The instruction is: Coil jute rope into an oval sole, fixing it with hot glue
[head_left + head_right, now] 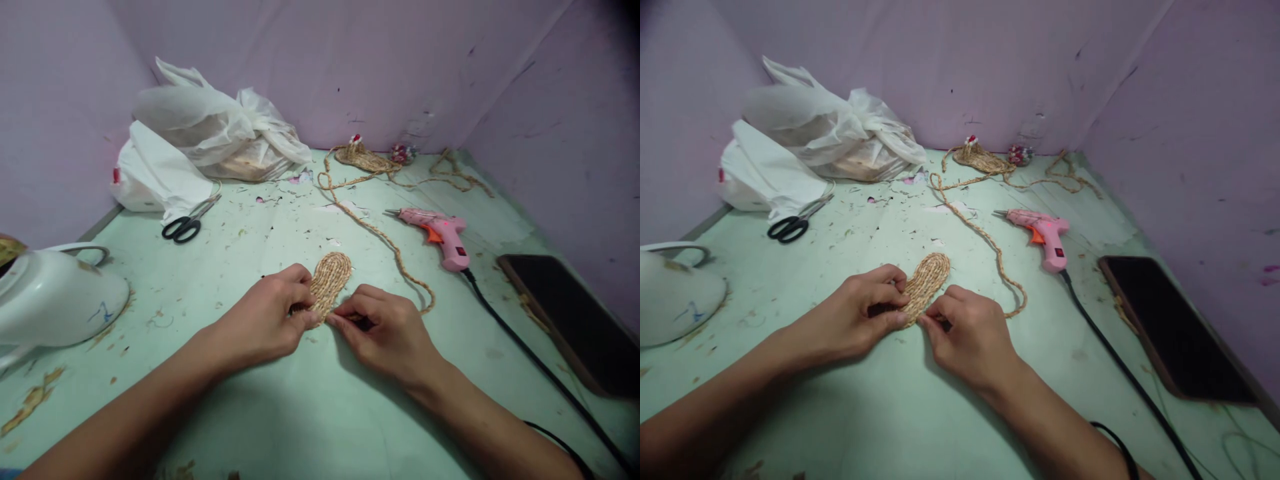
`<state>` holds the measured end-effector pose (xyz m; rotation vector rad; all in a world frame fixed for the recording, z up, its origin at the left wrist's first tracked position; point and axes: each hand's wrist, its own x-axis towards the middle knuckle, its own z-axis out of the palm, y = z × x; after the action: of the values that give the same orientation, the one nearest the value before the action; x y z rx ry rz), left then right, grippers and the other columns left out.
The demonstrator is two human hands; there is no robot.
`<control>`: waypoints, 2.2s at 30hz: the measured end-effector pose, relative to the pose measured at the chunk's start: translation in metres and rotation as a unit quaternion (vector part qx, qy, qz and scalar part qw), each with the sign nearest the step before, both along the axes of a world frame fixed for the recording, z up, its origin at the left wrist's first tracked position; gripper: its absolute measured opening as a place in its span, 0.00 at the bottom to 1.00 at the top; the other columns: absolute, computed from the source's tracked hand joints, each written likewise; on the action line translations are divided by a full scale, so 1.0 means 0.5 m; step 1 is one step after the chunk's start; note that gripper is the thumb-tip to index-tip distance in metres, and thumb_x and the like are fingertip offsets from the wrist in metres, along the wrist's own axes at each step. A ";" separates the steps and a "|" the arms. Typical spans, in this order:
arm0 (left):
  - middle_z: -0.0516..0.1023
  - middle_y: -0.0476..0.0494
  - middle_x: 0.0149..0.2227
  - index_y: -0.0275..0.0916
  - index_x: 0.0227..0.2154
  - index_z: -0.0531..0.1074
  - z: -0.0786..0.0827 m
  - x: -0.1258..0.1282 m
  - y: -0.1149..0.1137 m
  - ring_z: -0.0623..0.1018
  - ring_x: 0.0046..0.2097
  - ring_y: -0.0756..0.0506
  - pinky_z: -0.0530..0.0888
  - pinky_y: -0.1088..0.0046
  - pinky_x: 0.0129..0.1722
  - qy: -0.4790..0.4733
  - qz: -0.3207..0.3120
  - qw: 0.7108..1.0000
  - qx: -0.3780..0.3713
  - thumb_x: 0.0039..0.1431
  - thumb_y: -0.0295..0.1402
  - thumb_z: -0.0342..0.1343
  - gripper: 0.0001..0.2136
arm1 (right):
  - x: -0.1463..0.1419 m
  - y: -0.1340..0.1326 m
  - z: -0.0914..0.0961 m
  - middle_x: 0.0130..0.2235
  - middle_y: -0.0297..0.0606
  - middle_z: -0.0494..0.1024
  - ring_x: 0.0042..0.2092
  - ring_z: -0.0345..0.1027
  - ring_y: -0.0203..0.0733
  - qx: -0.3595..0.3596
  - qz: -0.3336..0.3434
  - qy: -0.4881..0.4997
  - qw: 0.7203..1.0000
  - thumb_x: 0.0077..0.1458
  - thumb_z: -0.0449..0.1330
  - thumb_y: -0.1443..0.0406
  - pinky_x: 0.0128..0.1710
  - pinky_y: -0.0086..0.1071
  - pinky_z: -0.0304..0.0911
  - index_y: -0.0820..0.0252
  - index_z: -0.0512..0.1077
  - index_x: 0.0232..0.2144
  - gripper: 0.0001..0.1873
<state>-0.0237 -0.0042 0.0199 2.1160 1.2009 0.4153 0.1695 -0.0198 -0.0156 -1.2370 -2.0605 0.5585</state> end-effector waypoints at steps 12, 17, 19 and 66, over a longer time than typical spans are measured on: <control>0.67 0.44 0.38 0.37 0.25 0.66 -0.003 0.016 -0.019 0.68 0.34 0.47 0.68 0.68 0.32 0.075 0.031 0.996 0.027 0.51 0.31 0.55 0.04 | 0.022 0.022 0.008 0.26 0.36 0.74 0.29 0.67 0.38 -0.025 -0.002 -0.013 1.000 0.49 0.62 0.70 0.27 0.30 0.60 0.61 0.72 0.25 0.03; 0.67 0.45 0.37 0.38 0.25 0.65 -0.004 0.016 -0.018 0.68 0.33 0.48 0.68 0.68 0.32 0.073 0.032 0.996 0.029 0.51 0.31 0.55 0.05 | 0.013 0.021 0.003 0.25 0.34 0.74 0.29 0.66 0.38 -0.018 -0.048 -0.006 0.999 0.46 0.65 0.71 0.28 0.31 0.59 0.60 0.70 0.22 0.06; 0.67 0.45 0.38 0.38 0.25 0.65 -0.001 0.016 -0.018 0.68 0.33 0.48 0.68 0.67 0.33 0.073 0.031 0.996 0.027 0.51 0.31 0.55 0.05 | 0.012 0.022 0.002 0.25 0.34 0.74 0.29 0.66 0.38 -0.015 -0.055 -0.003 0.998 0.46 0.64 0.72 0.28 0.31 0.59 0.60 0.71 0.22 0.06; 0.68 0.48 0.34 0.36 0.21 0.70 0.004 0.001 0.009 0.70 0.33 0.51 0.67 0.73 0.33 -0.024 -0.003 0.999 -0.024 0.55 0.26 0.51 0.09 | 0.004 0.016 0.020 0.30 0.40 0.77 0.33 0.69 0.45 0.047 0.024 -0.098 0.994 0.50 0.62 0.66 0.33 0.37 0.62 0.62 0.74 0.31 0.05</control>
<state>-0.0230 0.0004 0.0217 2.0556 1.1656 0.4284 0.1716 -0.0119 -0.0054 -1.2318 -2.2581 0.3699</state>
